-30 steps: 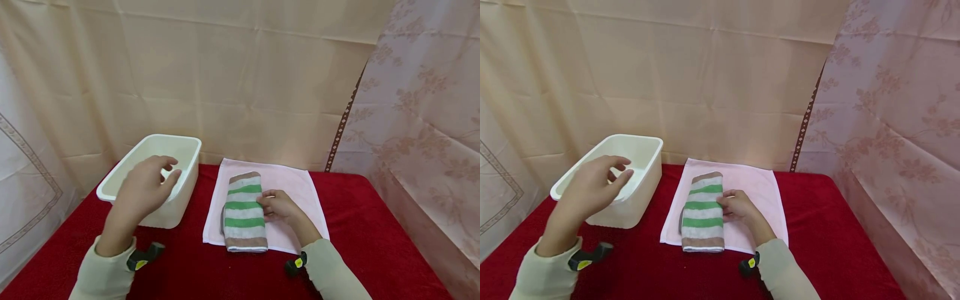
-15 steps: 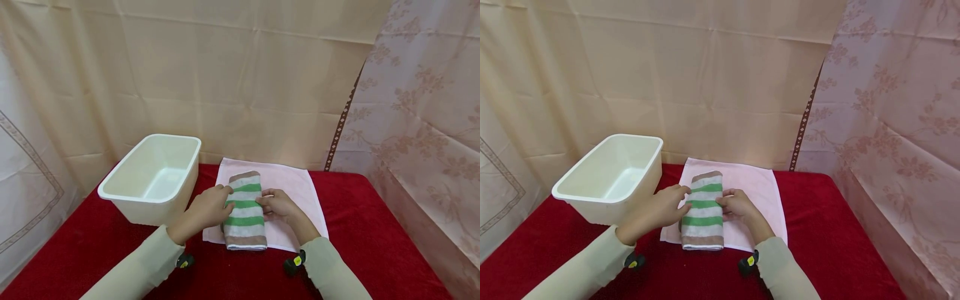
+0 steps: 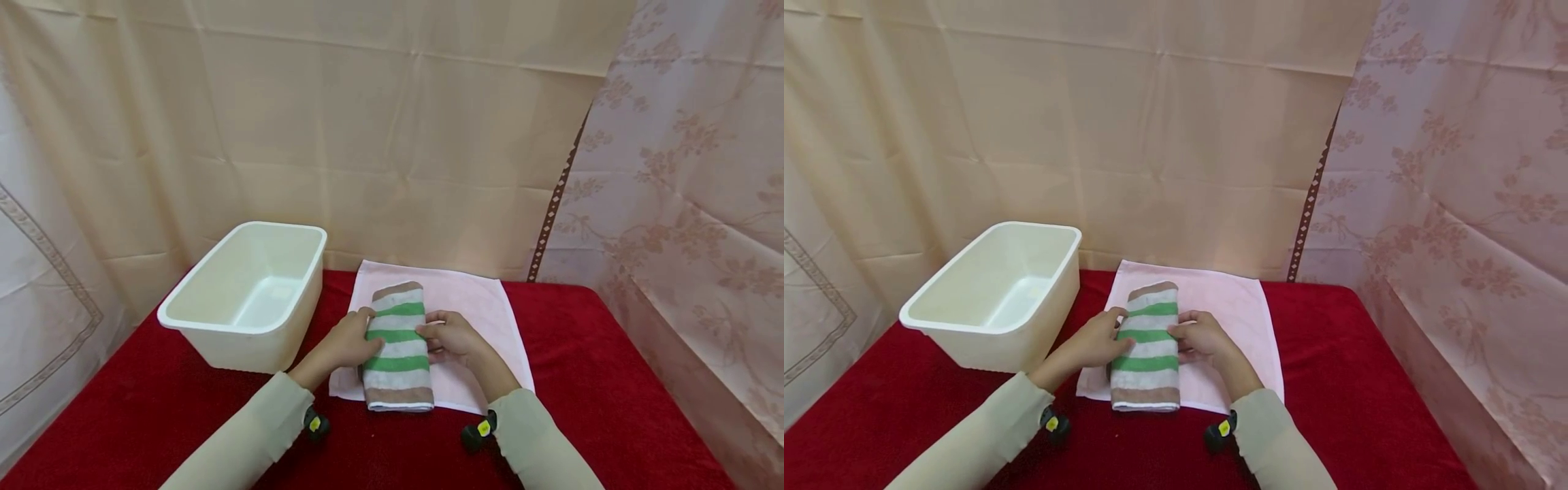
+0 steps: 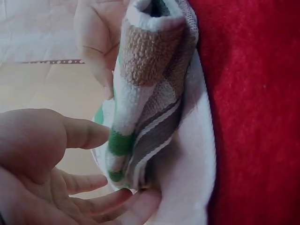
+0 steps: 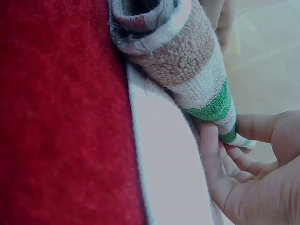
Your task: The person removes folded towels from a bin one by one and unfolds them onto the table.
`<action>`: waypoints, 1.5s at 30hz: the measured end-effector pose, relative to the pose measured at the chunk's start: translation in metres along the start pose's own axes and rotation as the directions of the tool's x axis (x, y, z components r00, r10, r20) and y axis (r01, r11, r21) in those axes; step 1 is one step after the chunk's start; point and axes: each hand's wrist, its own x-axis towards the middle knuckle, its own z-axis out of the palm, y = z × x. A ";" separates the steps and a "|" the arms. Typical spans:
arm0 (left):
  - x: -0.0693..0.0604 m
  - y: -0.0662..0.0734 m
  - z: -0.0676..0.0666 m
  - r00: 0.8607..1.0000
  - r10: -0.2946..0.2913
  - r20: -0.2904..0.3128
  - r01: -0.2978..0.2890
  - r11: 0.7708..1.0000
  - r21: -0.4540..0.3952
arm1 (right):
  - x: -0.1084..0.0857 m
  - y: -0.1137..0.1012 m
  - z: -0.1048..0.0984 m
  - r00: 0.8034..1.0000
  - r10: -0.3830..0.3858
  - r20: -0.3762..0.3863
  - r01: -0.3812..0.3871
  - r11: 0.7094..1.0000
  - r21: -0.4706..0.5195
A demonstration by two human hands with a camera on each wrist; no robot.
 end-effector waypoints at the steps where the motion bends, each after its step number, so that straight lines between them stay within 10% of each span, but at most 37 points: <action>1: 0.001 -0.001 0.001 1.000 -0.006 -0.007 0.006 1.000 -0.026 | 0.000 0.000 0.000 1.000 0.000 0.003 0.000 1.000 0.001; 8: 0.002 -0.005 0.004 0.985 -0.173 -0.001 0.164 0.932 -0.325 | 0.000 0.000 -0.002 1.000 -0.008 0.009 0.008 1.000 -0.006; 17: 0.004 -0.004 0.008 0.911 -0.398 0.109 0.357 0.630 -0.689 | 0.000 -0.001 -0.003 1.000 -0.012 0.008 0.012 1.000 0.007; 28: -0.003 -0.006 0.003 0.865 -0.394 0.311 0.453 0.347 -0.821 | 0.001 -0.004 -0.004 0.998 -0.022 0.065 0.011 0.984 0.179; 31: -0.006 -0.005 -0.001 0.847 -0.365 0.385 0.507 0.340 -0.792 | 0.000 -0.005 -0.004 0.998 -0.020 0.065 0.007 0.980 0.197; 35: -0.010 -0.002 -0.004 0.842 -0.324 0.431 0.535 0.404 -0.742 | 0.000 -0.005 -0.004 0.998 -0.016 0.058 0.005 0.981 0.193; 41: -0.015 -0.001 -0.007 0.878 -0.194 0.437 0.472 0.502 -0.725 | -0.001 -0.008 -0.005 0.997 -0.012 0.075 -0.004 0.978 0.209; 45: -0.015 -0.001 -0.009 0.906 -0.122 0.405 0.406 0.518 -0.753 | -0.002 -0.011 -0.006 0.996 -0.014 0.088 -0.008 0.968 0.251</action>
